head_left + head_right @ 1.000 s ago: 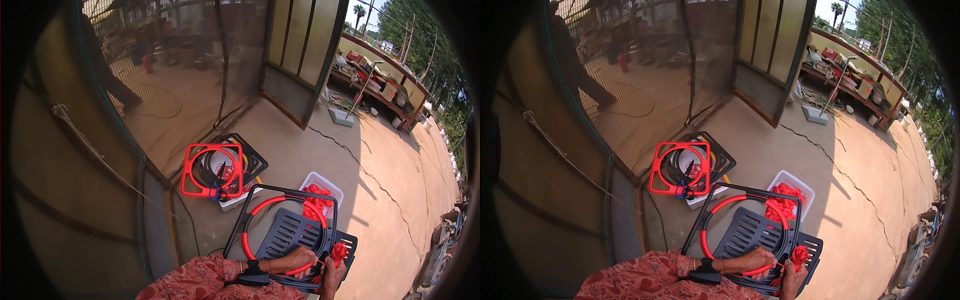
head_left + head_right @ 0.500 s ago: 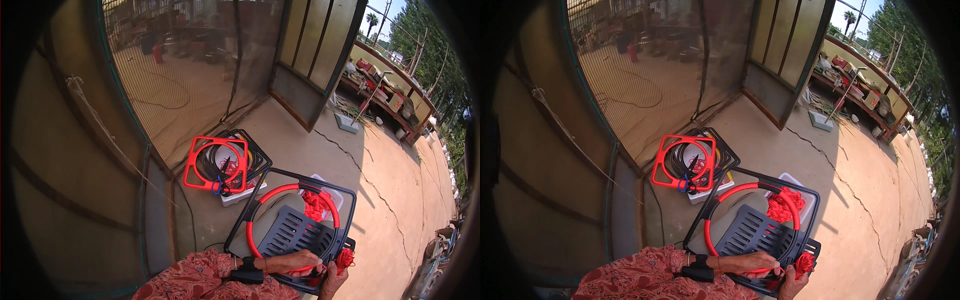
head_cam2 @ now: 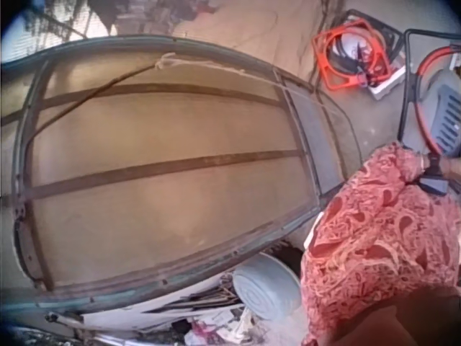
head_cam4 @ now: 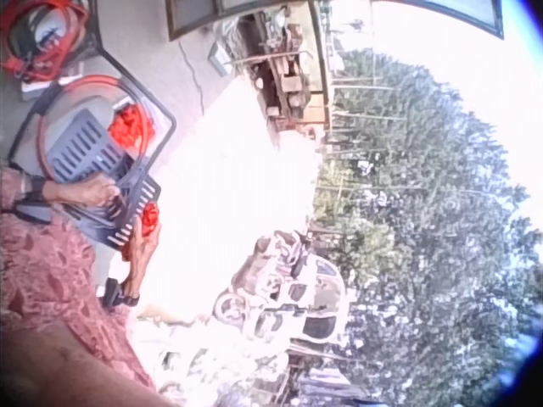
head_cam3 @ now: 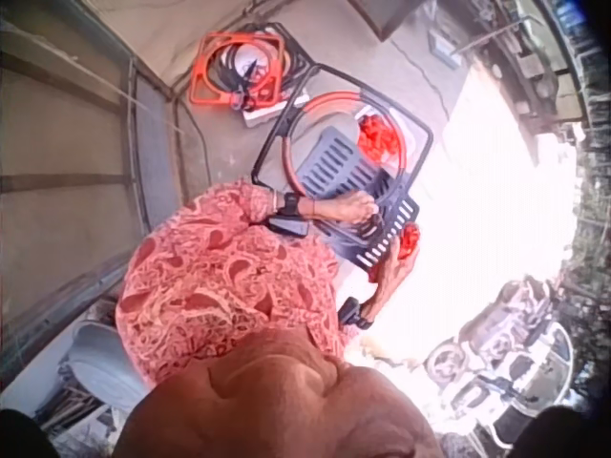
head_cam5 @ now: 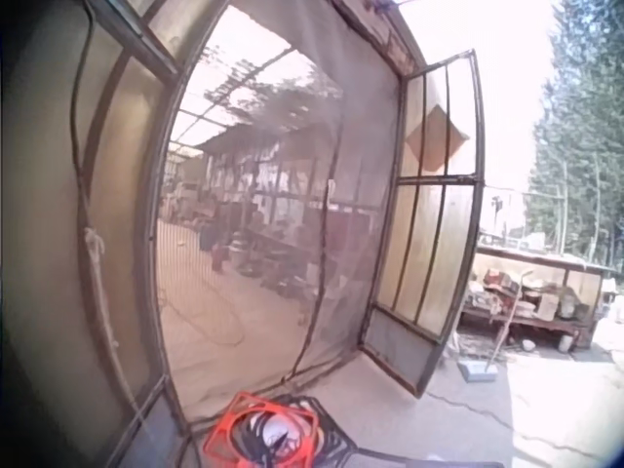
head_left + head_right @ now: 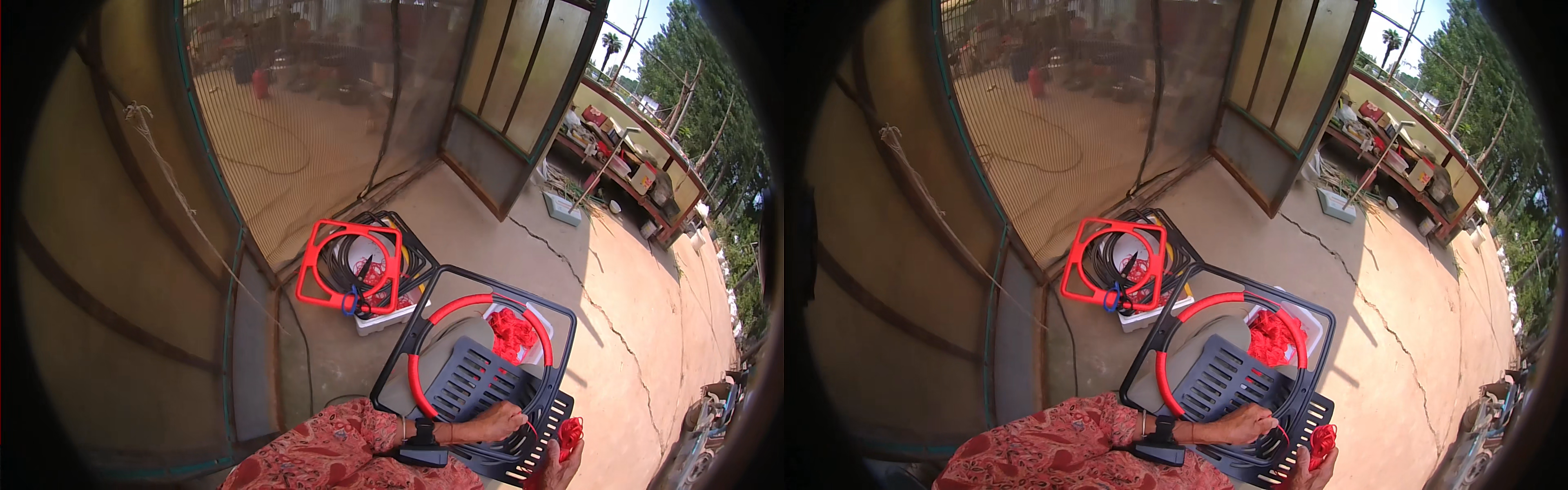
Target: Winding a red cord or wire onto a black circular frame.
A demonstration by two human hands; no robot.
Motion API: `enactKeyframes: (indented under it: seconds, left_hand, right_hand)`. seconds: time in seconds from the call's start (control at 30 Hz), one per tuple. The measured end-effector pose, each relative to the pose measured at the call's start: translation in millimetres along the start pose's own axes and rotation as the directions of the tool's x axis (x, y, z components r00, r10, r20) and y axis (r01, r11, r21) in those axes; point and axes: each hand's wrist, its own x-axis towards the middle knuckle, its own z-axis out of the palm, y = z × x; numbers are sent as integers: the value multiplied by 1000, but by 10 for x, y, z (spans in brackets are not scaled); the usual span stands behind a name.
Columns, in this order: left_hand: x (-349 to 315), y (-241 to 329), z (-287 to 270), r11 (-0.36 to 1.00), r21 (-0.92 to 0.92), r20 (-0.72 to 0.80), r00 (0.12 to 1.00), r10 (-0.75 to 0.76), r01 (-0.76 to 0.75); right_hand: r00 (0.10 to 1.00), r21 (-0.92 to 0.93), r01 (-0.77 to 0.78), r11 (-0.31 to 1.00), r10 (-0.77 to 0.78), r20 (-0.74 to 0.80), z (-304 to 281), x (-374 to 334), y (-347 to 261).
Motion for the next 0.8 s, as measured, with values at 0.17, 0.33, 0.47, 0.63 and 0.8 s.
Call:
enactKeyframes:
  seconds: [0.17, 0.33, 0.47, 0.63, 0.8]
  left_hand:
    - [46, 40, 38, 940, 338, -115, 990, 76, -33]
    - [42, 165, 14, 913, 397, -112, 992, -50, 91]
    - [-29, 316, 56, 910, 415, -16, 1000, -20, 24]
    - [-23, 286, 74, 888, 457, -12, 998, 63, -50]
    - [18, 172, 29, 896, 444, -80, 994, 72, -29]
  right_hand:
    - [925, -171, 86, 981, -14, 381, 136, -198, -364]
    - [931, -325, 45, 945, 78, 358, 127, -260, -358]
    - [949, -353, 257, 900, -165, 270, 287, -119, -131]
    - [984, -516, 177, 838, -135, 118, 553, 51, -168]
    - [978, -366, 202, 909, -205, 29, 680, -81, -392]
